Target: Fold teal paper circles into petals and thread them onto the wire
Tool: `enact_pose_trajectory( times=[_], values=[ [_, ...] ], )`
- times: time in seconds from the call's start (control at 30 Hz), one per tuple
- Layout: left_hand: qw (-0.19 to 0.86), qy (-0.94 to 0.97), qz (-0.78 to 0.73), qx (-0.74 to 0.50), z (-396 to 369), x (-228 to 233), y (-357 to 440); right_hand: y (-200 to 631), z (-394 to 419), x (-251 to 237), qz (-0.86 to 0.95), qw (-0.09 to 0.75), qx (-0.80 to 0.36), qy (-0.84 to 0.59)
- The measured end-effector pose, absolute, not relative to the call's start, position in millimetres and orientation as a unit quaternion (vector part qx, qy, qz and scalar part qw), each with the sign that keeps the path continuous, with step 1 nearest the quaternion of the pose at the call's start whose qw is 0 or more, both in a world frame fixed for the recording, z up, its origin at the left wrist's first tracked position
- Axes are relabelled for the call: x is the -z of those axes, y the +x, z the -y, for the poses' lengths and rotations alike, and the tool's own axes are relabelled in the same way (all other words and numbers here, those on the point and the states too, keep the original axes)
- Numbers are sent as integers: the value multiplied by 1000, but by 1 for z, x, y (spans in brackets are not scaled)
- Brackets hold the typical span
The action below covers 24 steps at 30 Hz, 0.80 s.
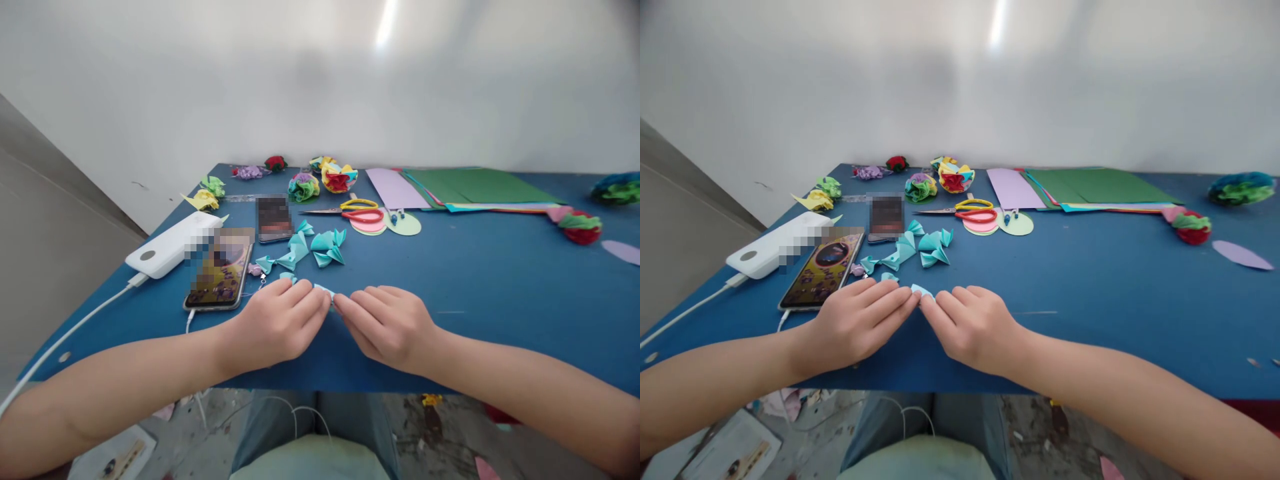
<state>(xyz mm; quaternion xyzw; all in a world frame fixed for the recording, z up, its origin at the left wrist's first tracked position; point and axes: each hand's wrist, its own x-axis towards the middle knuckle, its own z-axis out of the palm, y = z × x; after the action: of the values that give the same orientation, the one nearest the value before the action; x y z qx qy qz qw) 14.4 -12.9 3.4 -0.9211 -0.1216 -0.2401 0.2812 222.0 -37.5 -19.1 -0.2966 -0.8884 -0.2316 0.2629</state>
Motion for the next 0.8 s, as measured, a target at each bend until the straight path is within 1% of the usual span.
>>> enact_pose_trajectory(
  times=[0.1,0.2,0.47,0.53,0.63,0.73,0.8],
  values=[
    [243,-930,140,238,11,-1,13,224,38,19,886,277,235,-287],
    [206,-930,153,263,9,0,13,226,38,17,884,288,233,-286],
    [98,-932,175,302,7,-2,15,232,35,17,893,267,215,-292],
    [51,-932,191,304,7,0,15,232,35,16,891,277,217,-287],
    [-52,-912,238,330,7,0,16,232,36,11,887,297,240,-259],
    [-152,-890,272,334,7,-4,18,232,36,6,889,291,272,-228],
    [-197,-880,287,323,7,-6,19,232,36,3,890,283,281,-219]
  ],
)
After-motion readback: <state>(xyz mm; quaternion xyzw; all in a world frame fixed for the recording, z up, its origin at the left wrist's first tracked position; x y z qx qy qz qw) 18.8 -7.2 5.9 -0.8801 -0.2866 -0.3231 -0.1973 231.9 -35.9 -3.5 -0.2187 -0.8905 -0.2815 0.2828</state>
